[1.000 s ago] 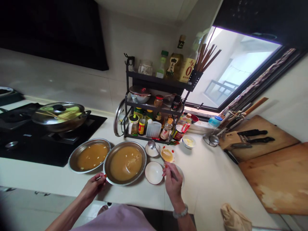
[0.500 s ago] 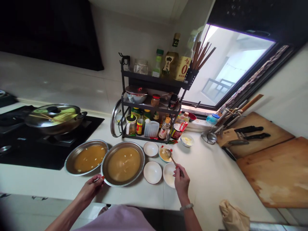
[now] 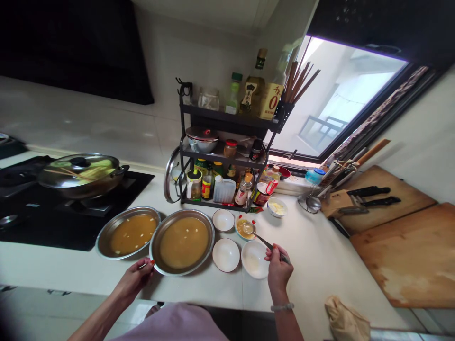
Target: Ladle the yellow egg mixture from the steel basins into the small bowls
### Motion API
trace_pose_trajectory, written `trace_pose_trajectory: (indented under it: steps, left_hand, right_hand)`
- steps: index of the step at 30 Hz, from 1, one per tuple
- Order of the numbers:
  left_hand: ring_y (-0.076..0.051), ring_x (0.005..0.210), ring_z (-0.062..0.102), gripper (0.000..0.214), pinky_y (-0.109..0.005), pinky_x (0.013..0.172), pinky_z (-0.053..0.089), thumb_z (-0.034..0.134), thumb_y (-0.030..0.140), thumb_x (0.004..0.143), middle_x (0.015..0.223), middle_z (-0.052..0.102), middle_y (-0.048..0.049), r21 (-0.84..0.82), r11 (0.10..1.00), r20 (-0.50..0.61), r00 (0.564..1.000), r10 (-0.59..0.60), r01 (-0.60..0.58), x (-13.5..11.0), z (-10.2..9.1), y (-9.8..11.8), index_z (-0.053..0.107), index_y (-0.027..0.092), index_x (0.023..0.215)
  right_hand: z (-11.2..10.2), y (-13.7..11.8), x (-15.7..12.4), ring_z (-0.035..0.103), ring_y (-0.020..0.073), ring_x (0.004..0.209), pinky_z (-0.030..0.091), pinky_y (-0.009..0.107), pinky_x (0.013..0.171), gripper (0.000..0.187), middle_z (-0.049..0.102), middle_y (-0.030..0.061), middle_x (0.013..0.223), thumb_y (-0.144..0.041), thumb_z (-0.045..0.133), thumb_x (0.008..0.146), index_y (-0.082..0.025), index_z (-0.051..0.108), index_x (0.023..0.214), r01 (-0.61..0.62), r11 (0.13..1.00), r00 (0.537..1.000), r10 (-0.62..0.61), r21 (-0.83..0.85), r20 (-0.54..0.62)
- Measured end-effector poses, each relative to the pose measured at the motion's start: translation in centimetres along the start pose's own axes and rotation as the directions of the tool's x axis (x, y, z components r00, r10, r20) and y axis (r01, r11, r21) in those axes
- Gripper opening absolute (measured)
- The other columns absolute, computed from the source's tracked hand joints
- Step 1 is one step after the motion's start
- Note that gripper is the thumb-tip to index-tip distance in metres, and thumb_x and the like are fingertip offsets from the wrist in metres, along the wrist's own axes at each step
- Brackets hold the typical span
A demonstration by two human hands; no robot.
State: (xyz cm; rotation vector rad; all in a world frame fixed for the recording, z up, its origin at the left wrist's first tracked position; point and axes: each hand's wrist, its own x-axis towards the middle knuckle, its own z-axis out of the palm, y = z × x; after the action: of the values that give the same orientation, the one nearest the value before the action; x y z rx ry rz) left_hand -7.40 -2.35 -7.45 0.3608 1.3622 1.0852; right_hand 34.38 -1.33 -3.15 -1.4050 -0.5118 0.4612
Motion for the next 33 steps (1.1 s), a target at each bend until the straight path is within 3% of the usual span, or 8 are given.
trace_pose_trajectory:
  steps: [13, 22, 28, 33]
  left_hand:
    - [-0.008, 0.044, 0.046, 0.045, -0.019, 0.044, 0.031, 0.084, 0.035, 0.040, 0.051, 0.054, 0.0066, 0.030, 0.999, 0.015, 0.999, 0.030, -0.031, -0.1, -0.1, 0.0, 0.051, 0.019, 0.066]
    - [-0.006, 0.043, 0.045, 0.048, -0.018, 0.044, 0.031, 0.087, 0.035, 0.040, 0.050, 0.055, 0.0074, -0.015, 1.000, 0.026, 0.999, 0.025, -0.024, -0.1, -0.1, -0.1, 0.049, 0.019, 0.066]
    - [-0.007, 0.044, 0.047, 0.047, -0.018, 0.044, 0.030, 0.086, 0.035, 0.041, 0.049, 0.054, 0.0067, 0.001, 0.999, 0.021, 0.999, 0.033, -0.033, -0.2, 0.1, -0.1, 0.049, 0.019, 0.065]
    - [-0.007, 0.042, 0.046, 0.046, -0.018, 0.043, 0.030, 0.086, 0.035, 0.041, 0.049, 0.053, 0.0070, -0.008, 0.999, 0.018, 0.999, 0.047, -0.047, 0.0, 0.0, -0.3, 0.050, 0.019, 0.065]
  right_hand:
    - [0.5, -3.3, -0.4, 0.061, 0.0156, 0.049, 0.046, 0.023, 0.042, 0.034, 0.064, 0.0021, 0.052, -0.038, 0.077, 0.063, -0.012, 0.065, 0.080, -0.034, 0.994, 0.999, 0.033, 0.104, 0.010]
    - [2.4, -5.9, -3.1, 0.057, 0.0140, 0.047, 0.046, 0.026, 0.044, 0.035, 0.067, 0.0047, 0.058, -0.039, 0.077, 0.066, -0.012, 0.066, 0.085, -0.057, 0.990, 0.984, 0.033, 0.127, 0.177]
    - [4.8, -5.3, -6.4, 0.057, 0.0149, 0.045, 0.047, 0.026, 0.041, 0.036, 0.066, 0.0029, 0.057, -0.045, 0.072, 0.073, -0.013, 0.066, 0.089, -0.025, 0.999, 0.934, 0.006, 0.049, 0.358]
    - [6.0, -4.9, -9.2, 0.059, 0.0134, 0.047, 0.053, 0.026, 0.046, 0.028, 0.064, 0.0010, 0.060, -0.041, 0.063, 0.083, -0.016, 0.069, 0.093, 0.191, 0.981, 0.828, -0.169, 0.014, 0.535]
